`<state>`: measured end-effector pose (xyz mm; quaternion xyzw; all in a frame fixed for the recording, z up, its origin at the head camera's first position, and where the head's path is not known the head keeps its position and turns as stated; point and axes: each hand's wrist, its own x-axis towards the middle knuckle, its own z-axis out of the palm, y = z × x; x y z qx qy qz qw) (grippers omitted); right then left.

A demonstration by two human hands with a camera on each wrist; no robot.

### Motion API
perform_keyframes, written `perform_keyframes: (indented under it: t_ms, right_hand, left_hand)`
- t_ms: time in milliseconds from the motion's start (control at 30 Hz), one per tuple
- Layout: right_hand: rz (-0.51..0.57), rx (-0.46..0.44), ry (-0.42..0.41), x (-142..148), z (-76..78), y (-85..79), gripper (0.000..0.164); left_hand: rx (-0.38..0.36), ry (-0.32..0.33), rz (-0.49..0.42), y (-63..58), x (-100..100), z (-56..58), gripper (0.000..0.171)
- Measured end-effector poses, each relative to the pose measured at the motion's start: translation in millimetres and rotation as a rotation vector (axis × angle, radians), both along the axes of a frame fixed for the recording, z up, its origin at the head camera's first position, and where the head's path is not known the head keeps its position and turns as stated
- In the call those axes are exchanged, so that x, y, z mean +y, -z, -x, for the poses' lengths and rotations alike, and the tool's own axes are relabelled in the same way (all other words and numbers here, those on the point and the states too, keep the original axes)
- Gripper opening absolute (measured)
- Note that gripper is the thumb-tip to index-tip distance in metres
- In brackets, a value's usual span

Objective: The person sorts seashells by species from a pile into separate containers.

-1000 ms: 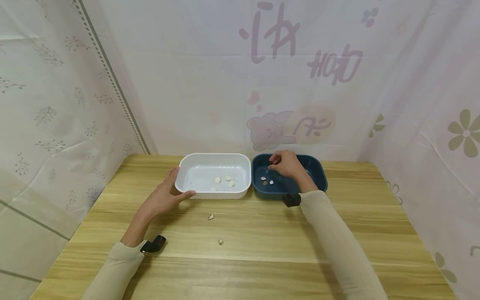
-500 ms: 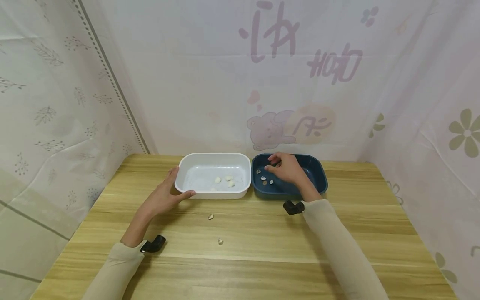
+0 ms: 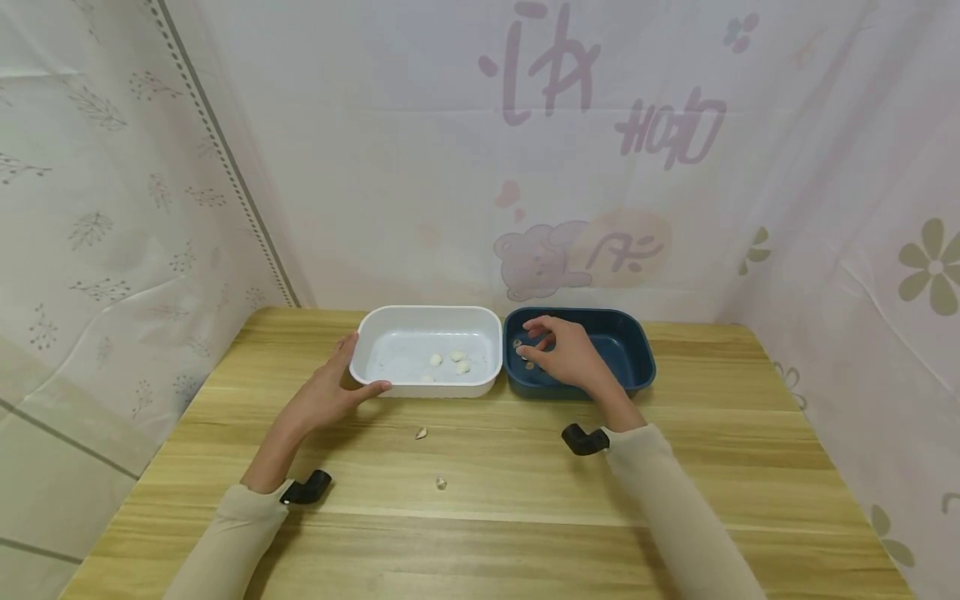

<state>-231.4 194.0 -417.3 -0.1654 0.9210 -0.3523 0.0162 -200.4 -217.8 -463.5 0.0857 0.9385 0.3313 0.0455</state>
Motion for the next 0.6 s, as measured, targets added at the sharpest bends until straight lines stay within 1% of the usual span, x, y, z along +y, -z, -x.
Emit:
perform_keyframes:
  t_ms: [233, 433, 600]
  right_hand:
    - [0.050, 0.002, -0.029, -6, -14.6, 2.5, 0.046]
    - [0.046, 0.066, -0.081, -13, -26.3, 2.6, 0.049]
    - [0.062, 0.080, -0.111, -23, -38.0, 2.6, 0.049]
  left_hand:
    - [0.010, 0.004, -0.008, 0.7, 0, 0.2, 0.125]
    - [0.011, 0.004, -0.012, 1.6, 0, 0.2, 0.124]
    - [-0.006, 0.000, -0.009, 0.7, -1, 0.5, 0.125]
